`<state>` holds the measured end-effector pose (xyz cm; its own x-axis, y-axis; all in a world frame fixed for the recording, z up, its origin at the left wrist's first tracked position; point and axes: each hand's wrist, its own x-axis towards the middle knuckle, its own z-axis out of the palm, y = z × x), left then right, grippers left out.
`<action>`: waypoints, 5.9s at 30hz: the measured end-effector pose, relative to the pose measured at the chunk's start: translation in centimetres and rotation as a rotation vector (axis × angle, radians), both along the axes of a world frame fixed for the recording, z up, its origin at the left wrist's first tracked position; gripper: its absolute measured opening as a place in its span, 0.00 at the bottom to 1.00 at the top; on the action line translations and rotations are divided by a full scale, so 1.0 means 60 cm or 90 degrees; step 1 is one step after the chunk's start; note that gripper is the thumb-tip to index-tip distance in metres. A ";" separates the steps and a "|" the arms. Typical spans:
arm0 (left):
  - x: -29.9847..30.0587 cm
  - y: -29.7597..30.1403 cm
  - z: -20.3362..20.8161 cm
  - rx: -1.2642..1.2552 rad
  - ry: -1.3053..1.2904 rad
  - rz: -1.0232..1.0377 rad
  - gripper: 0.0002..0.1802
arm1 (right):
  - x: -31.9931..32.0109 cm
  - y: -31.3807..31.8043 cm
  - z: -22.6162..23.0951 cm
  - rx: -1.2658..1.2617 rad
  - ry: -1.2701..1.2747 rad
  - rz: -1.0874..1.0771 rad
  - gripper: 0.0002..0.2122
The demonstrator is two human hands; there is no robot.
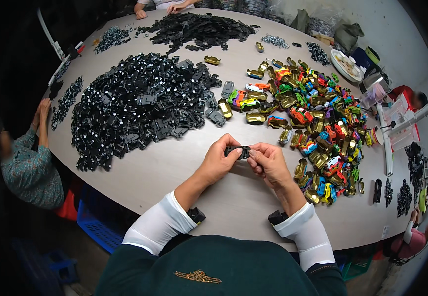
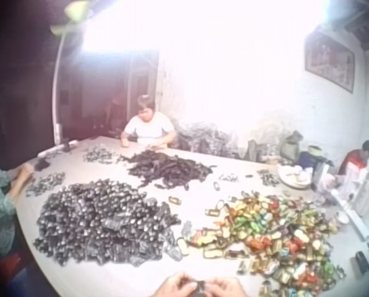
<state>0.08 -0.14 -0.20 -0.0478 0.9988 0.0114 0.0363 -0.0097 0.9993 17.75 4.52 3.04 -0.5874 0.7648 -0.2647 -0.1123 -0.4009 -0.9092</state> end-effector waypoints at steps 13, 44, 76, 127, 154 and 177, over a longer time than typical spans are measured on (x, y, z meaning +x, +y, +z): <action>0.004 -0.005 0.025 -0.006 0.149 0.057 0.06 | 0.006 0.012 -0.003 0.054 -0.073 0.041 0.08; -0.235 -0.337 0.116 0.027 0.532 0.405 0.11 | 0.012 0.003 0.024 0.221 -0.089 -0.134 0.04; -0.037 -0.008 0.029 0.236 0.560 0.076 0.25 | 0.454 0.024 0.054 0.464 -1.155 -0.475 0.09; -0.046 -0.023 0.019 0.257 0.576 0.074 0.28 | 0.127 -0.057 0.100 0.746 -0.757 -0.156 0.06; -0.012 -0.029 0.024 0.054 0.173 -0.097 0.17 | 0.052 -0.008 0.049 0.594 -0.535 -0.078 0.07; 0.007 -0.046 0.016 -0.021 -0.043 -0.236 0.23 | 0.065 -0.010 0.051 0.398 -0.495 0.079 0.05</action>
